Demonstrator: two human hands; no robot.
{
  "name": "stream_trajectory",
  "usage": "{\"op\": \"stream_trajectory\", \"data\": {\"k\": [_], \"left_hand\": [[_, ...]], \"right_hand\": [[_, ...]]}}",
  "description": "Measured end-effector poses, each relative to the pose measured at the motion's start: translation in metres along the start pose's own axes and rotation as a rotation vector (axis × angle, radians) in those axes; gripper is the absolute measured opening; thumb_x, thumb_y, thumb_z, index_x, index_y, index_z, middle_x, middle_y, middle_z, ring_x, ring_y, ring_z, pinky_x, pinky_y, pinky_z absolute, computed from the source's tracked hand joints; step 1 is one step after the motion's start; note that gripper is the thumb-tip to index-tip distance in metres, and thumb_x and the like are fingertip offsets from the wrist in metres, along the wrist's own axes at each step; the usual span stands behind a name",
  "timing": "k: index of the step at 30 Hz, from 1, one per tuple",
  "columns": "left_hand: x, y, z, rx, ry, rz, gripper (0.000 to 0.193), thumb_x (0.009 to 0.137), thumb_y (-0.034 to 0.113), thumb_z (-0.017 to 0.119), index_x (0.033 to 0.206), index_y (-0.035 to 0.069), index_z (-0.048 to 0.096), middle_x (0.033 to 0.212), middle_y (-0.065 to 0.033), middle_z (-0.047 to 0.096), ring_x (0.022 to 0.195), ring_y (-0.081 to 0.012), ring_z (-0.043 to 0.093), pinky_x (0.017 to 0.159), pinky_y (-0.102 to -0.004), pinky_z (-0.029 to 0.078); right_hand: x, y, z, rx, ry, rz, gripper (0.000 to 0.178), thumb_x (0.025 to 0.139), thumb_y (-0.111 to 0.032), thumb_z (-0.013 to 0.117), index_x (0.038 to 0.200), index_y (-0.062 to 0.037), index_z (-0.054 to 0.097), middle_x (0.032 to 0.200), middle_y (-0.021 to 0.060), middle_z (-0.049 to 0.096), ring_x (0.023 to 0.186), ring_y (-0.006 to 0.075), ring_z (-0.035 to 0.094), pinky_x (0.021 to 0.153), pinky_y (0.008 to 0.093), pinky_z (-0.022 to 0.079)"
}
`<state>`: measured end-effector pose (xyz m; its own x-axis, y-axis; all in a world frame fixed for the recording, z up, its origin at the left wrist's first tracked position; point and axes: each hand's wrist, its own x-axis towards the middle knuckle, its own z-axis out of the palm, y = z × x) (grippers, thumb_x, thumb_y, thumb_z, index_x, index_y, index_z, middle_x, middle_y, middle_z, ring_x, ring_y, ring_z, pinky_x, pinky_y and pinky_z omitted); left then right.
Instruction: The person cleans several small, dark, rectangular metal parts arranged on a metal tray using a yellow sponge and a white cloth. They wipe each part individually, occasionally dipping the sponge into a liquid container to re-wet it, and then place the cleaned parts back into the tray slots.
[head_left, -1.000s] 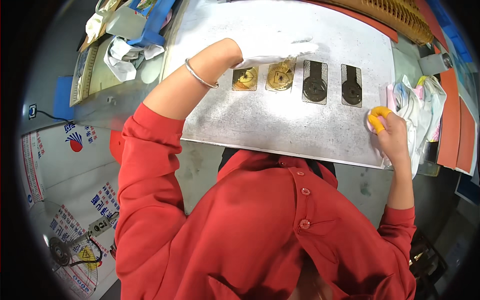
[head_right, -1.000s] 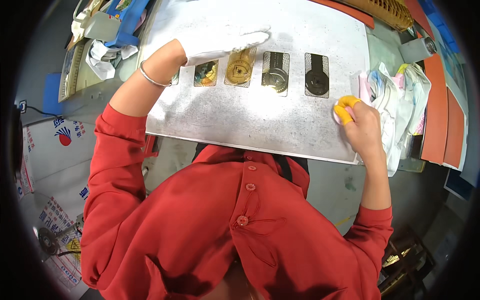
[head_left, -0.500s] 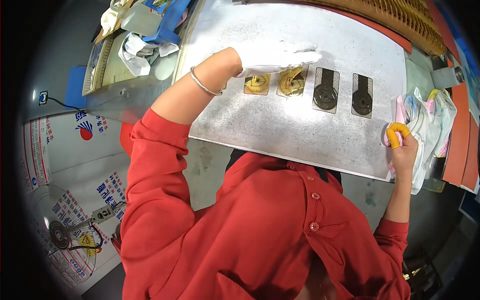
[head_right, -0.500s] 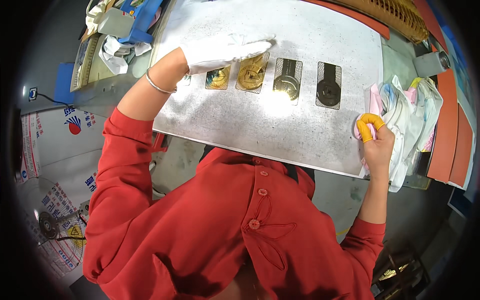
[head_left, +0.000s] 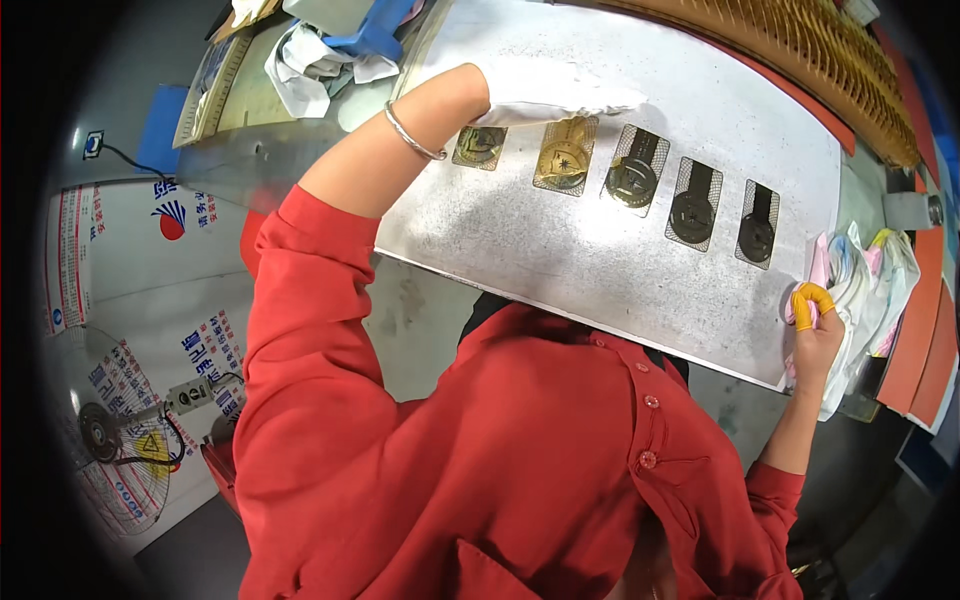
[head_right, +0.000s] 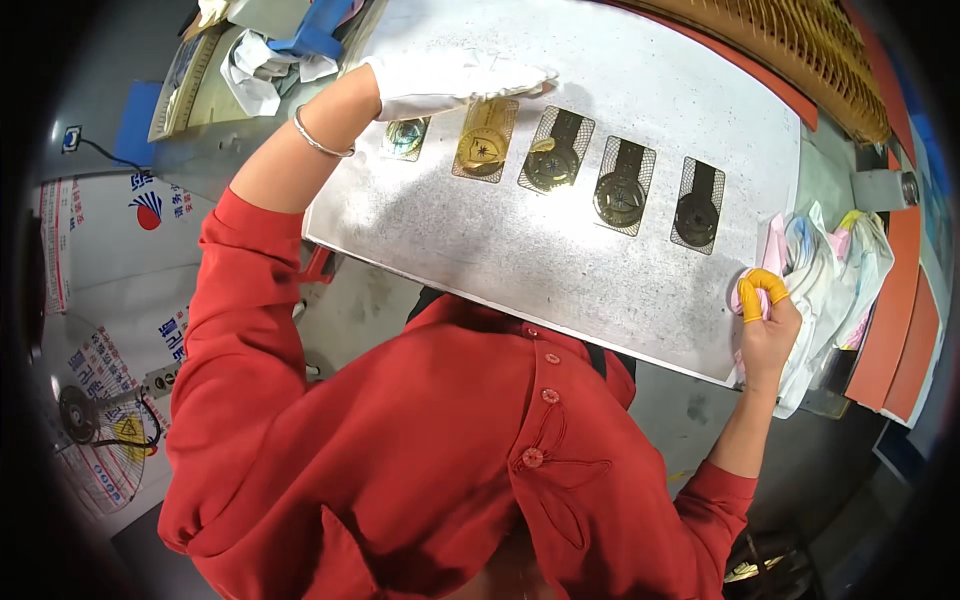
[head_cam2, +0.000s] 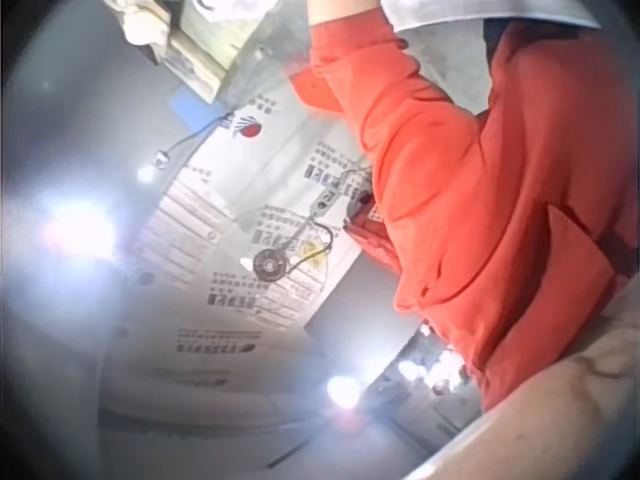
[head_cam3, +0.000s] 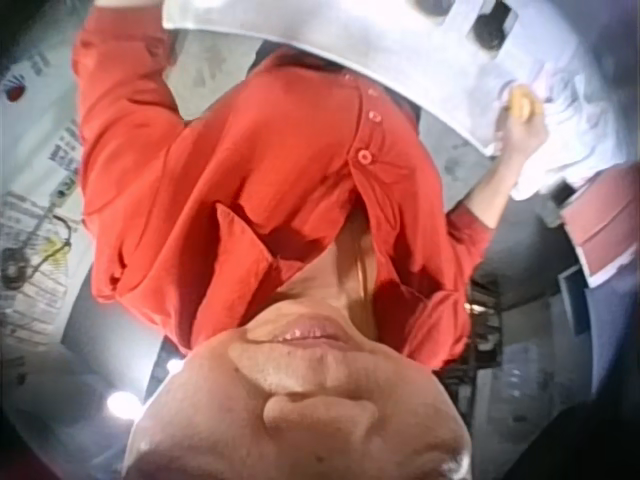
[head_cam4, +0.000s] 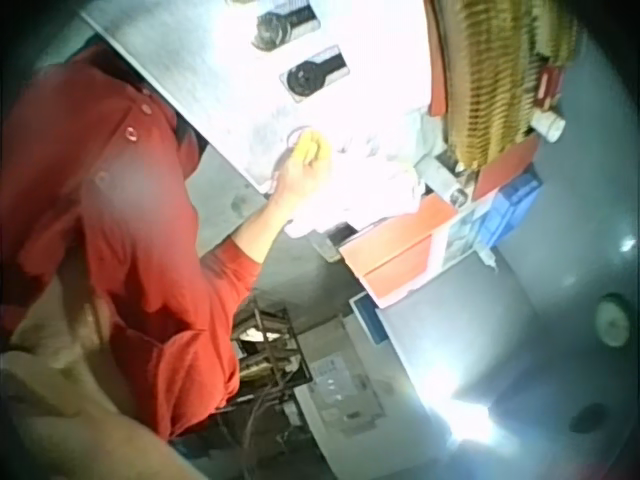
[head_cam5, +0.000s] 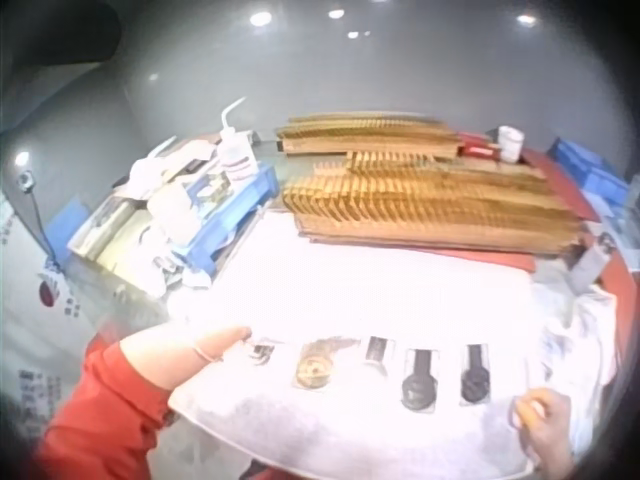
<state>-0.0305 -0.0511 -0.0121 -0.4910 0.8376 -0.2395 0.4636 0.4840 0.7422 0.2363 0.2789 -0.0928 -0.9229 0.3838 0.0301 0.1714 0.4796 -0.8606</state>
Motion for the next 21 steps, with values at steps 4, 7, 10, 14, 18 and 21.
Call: {"op": "stream_trajectory", "data": {"k": [4, 7, 10, 14, 18, 21], "left_hand": [[0.000, -0.021, 0.002, -0.054, 0.081, 0.045, 0.044, 0.089, 0.038, 0.047, 0.124, 0.011, 0.050, 0.128, -0.0068, 0.049, 0.115, -0.0199, 0.045, 0.097, -0.0292, 0.036], [-0.008, -0.026, -0.001, -0.060, 0.079, 0.070, 0.044, 0.089, 0.038, 0.048, 0.124, 0.012, 0.051, 0.128, -0.0061, 0.049, 0.116, -0.0192, 0.045, 0.096, -0.0293, 0.038], [-0.018, -0.018, -0.006, -0.028, 0.067, -0.062, 0.044, 0.089, 0.039, 0.047, 0.124, 0.013, 0.051, 0.129, -0.0053, 0.047, 0.117, -0.0185, 0.044, 0.097, -0.0290, 0.036], [-0.027, -0.038, -0.012, -0.187, 0.028, -0.145, 0.045, 0.090, 0.040, 0.045, 0.127, 0.014, 0.048, 0.131, -0.0036, 0.046, 0.119, -0.0171, 0.043, 0.101, -0.0285, 0.032], [-0.044, -0.035, -0.027, -0.212, -0.006, -0.133, 0.048, 0.091, 0.041, 0.043, 0.129, 0.013, 0.044, 0.132, -0.0049, 0.045, 0.122, -0.0174, 0.040, 0.104, -0.0284, 0.026], [-0.046, -0.062, -0.033, -0.395, -0.056, -0.049, 0.049, 0.091, 0.039, 0.043, 0.127, 0.006, 0.045, 0.131, -0.0084, 0.045, 0.123, -0.0180, 0.039, 0.105, -0.0284, 0.025]], "right_hand": [[0.000, -0.002, 0.002, 0.006, 0.014, -0.014, 0.009, 0.082, -0.005, 0.060, 0.088, 0.0019, 0.060, 0.067, -0.0017, 0.053, 0.060, 0.0050, 0.046, 0.056, 0.0187, 0.038], [0.000, 0.004, -0.001, 0.007, -0.012, -0.007, 0.011, 0.084, -0.006, 0.059, 0.091, 0.0019, 0.060, 0.072, -0.0025, 0.053, 0.063, 0.0042, 0.045, 0.058, 0.0181, 0.037], [-0.001, 0.008, -0.003, 0.000, -0.018, 0.006, 0.013, 0.084, -0.006, 0.059, 0.094, 0.0018, 0.059, 0.077, -0.0021, 0.054, 0.065, 0.0042, 0.045, 0.059, 0.0179, 0.037], [0.001, 0.008, 0.002, 0.020, 0.036, -0.012, 0.010, 0.083, -0.004, 0.060, 0.091, 0.0021, 0.059, 0.074, -0.0003, 0.055, 0.063, 0.0054, 0.047, 0.057, 0.0188, 0.038], [-0.001, 0.022, -0.006, 0.003, 0.044, 0.003, 0.012, 0.084, -0.004, 0.058, 0.095, 0.0023, 0.059, 0.078, -0.0001, 0.055, 0.067, 0.0052, 0.046, 0.060, 0.0184, 0.038], [-0.001, 0.021, -0.006, 0.001, 0.052, 0.003, 0.013, 0.084, -0.004, 0.059, 0.096, 0.0019, 0.059, 0.080, -0.0010, 0.055, 0.067, 0.0048, 0.046, 0.061, 0.0181, 0.038]]}}
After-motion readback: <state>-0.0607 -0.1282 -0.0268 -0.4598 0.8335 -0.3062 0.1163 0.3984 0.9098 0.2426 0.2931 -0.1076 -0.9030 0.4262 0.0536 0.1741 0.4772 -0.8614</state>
